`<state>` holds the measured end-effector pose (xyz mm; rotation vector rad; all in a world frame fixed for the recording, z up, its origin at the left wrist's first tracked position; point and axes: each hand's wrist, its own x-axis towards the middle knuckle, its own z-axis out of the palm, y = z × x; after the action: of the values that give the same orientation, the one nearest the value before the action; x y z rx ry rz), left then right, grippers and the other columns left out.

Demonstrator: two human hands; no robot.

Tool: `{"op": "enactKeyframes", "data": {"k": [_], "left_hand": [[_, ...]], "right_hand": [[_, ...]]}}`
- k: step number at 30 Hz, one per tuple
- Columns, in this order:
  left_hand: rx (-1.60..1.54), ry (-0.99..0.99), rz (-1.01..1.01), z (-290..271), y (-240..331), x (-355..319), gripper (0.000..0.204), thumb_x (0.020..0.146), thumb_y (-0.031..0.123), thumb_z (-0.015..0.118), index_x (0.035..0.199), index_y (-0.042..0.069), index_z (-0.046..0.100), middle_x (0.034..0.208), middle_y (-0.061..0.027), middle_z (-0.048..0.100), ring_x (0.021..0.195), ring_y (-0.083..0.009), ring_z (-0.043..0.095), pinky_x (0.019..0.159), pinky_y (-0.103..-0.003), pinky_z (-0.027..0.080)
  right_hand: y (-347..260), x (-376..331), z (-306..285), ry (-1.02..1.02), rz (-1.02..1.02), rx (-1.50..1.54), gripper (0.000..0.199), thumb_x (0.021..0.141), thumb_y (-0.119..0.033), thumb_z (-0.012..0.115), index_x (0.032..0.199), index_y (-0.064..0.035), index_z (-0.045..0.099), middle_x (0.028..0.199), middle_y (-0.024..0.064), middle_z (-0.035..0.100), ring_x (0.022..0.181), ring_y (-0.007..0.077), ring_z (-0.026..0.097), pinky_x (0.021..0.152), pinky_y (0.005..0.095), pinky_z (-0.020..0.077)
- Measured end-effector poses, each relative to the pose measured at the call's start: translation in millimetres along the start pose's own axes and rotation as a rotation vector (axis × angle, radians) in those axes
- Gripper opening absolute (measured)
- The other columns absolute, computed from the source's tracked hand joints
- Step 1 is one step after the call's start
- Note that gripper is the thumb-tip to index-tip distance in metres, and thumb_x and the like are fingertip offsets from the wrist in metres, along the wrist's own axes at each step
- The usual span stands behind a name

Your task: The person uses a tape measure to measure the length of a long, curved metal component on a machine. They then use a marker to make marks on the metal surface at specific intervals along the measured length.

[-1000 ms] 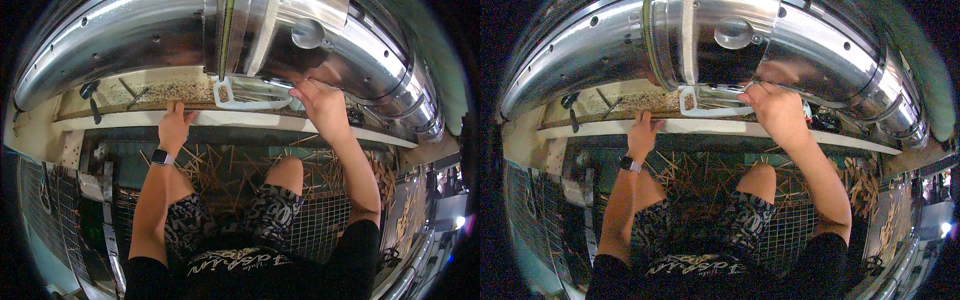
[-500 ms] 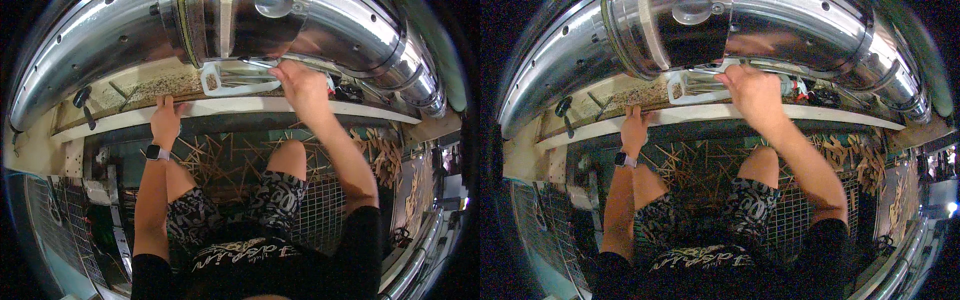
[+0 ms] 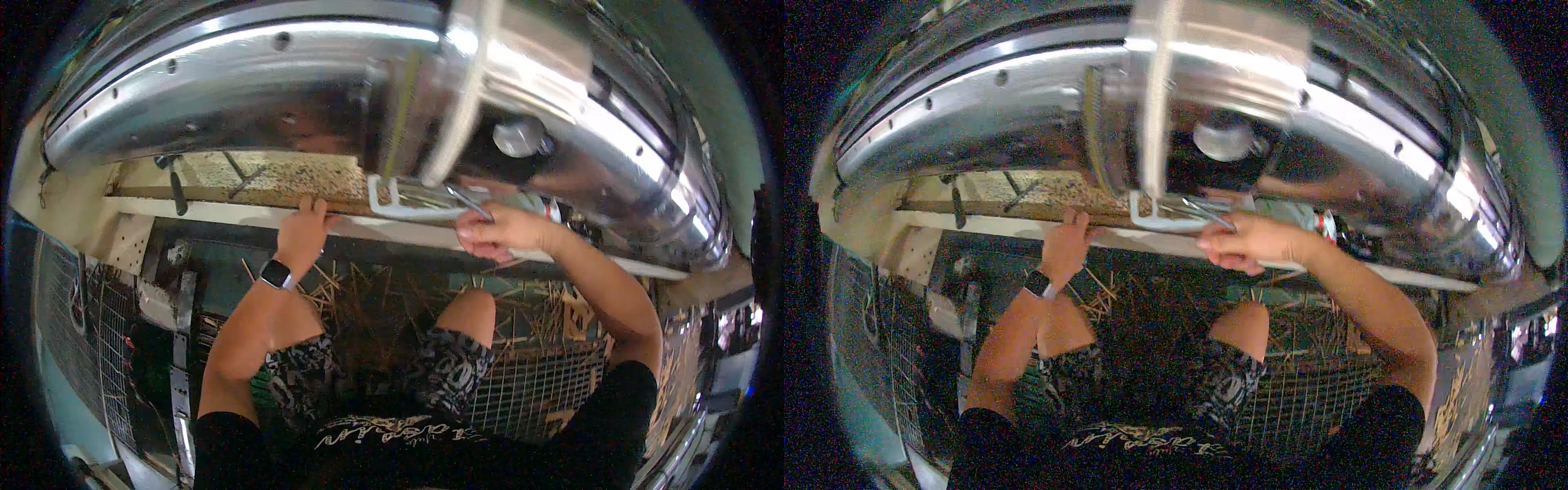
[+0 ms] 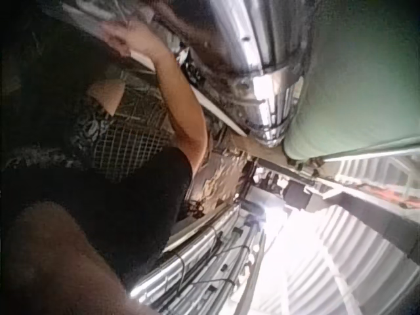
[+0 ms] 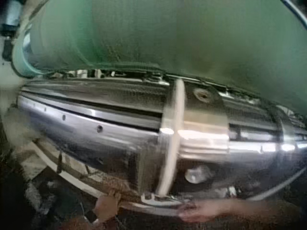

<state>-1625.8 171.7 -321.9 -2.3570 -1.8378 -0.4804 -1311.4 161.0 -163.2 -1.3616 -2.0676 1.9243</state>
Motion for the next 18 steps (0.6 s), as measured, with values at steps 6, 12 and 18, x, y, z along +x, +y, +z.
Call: {"op": "enactKeyframes", "data": {"k": [6, 12, 18], "left_hand": [[-0.036, -0.017, -0.023, 1.4, -1.9, -4.1, 0.031, 0.085, 0.033, 0.055, 0.089, 0.004, 0.044, 0.087, -0.0135, 0.048, 0.060, -0.0293, 0.058, 0.050, -0.036, 0.048], [-0.048, -0.110, -0.055, -1.9, 4.2, 0.0, 0.024, 0.084, 0.024, 0.055, 0.093, 0.004, 0.045, 0.093, -0.0147, 0.049, 0.067, -0.0302, 0.061, 0.054, -0.036, 0.051], [0.061, -0.130, -0.037, 9.9, -4.3, 1.9, 0.033, 0.084, 0.036, 0.054, 0.091, 0.005, 0.045, 0.091, -0.0133, 0.050, 0.064, -0.0269, 0.061, 0.052, -0.035, 0.051]], "right_hand": [[6.5, 2.8, 7.2, 0.095, -0.060, 0.111, 0.037, 0.091, -0.042, 0.047, 0.079, -0.0071, 0.050, 0.052, -0.0048, 0.037, 0.040, 0.0053, 0.032, 0.035, 0.0213, 0.0248], [29.4, 15.7, 44.5, 0.223, -0.188, 0.447, 0.052, 0.085, -0.055, 0.047, 0.090, -0.0026, 0.044, 0.053, -0.0003, 0.033, 0.041, 0.0084, 0.029, 0.037, 0.0249, 0.0284], [22.7, 35.5, 56.6, 0.203, -0.189, 0.590, 0.051, 0.087, -0.054, 0.042, 0.084, -0.0031, 0.044, 0.052, 0.0002, 0.032, 0.040, 0.0084, 0.029, 0.037, 0.0247, 0.0298]]}}
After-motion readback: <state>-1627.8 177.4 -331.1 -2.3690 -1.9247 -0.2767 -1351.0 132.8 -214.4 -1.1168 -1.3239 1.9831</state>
